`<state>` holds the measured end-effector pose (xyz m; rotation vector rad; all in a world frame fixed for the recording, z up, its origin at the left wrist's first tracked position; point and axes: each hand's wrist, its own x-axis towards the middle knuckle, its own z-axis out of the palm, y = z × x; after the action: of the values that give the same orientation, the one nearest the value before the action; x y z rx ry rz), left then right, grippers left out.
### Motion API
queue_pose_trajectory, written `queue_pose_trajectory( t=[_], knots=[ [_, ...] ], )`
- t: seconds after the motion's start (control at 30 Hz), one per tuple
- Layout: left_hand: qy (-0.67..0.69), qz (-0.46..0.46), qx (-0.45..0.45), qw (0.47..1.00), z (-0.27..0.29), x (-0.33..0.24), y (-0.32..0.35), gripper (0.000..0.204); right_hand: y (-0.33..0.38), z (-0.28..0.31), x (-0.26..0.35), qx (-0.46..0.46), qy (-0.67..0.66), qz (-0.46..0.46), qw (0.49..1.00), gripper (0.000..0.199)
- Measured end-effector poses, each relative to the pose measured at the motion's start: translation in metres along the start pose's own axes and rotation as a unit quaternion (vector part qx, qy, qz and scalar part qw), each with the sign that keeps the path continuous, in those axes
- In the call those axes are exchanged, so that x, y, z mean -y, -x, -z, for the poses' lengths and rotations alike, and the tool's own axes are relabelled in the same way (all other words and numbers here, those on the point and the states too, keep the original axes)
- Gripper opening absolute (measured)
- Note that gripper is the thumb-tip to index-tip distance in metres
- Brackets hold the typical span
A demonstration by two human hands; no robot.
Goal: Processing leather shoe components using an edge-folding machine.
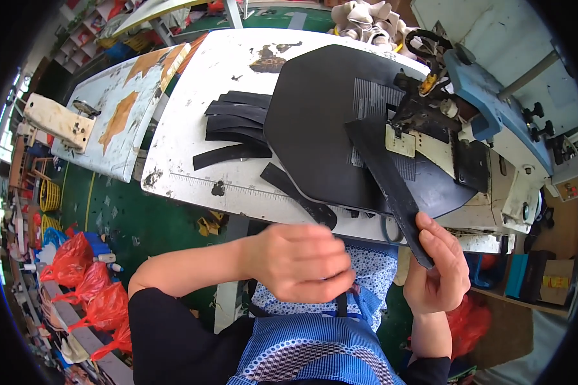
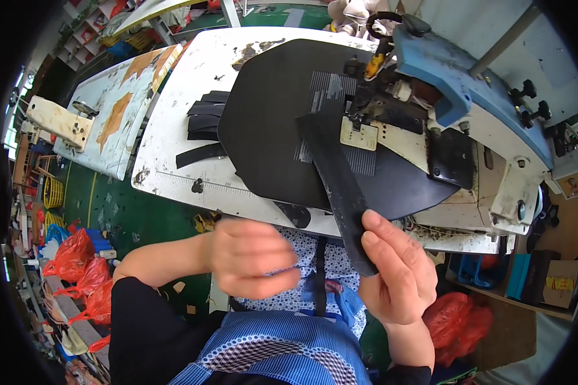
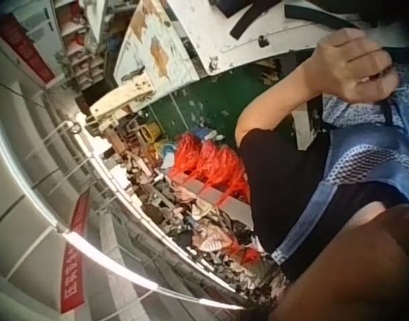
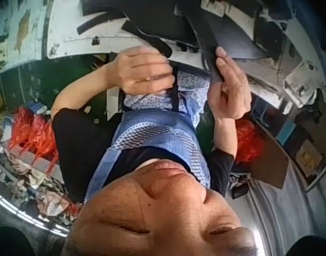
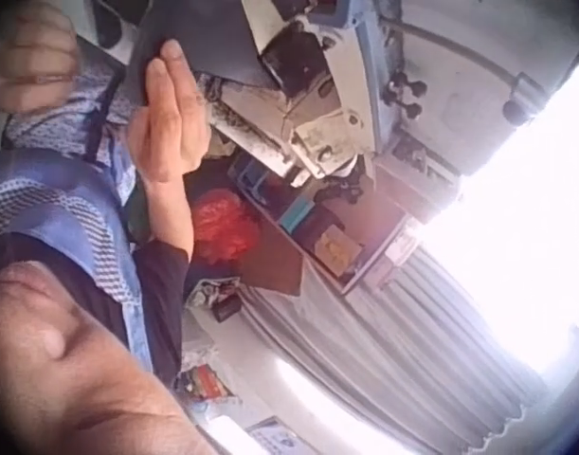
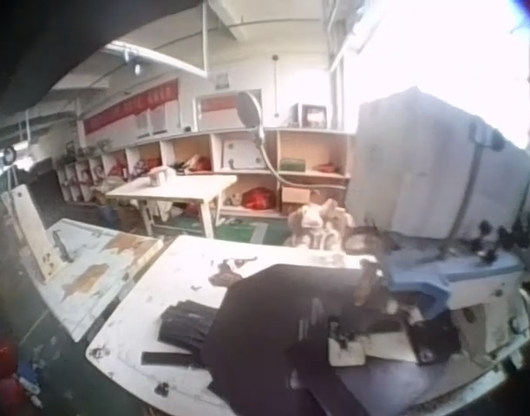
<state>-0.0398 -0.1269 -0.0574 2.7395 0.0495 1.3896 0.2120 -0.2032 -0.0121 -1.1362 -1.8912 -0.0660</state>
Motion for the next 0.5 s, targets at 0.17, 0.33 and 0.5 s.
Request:
queue_pose_trajectory(
  t=[0.17, 0.33, 0.5],
  knots=[
    [-0.061, 0.213, 0.067, 0.973, 0.006, 0.049, -0.061, 0.061, 0.001, -0.003, -0.002, -0.049, 0.01, -0.005, 0.999, 0.03],
    [-0.074, 0.204, 0.124, 0.968, 0.006, 0.062, -0.062, 0.062, 0.001, -0.007, -0.001, -0.063, 0.012, -0.016, 0.998, 0.027],
    [-0.043, 0.202, 0.124, 0.97, -0.002, 0.066, -0.07, 0.061, 0.003, 0.002, 0.001, -0.028, 0.017, -0.018, 0.999, 0.025]
  ],
)
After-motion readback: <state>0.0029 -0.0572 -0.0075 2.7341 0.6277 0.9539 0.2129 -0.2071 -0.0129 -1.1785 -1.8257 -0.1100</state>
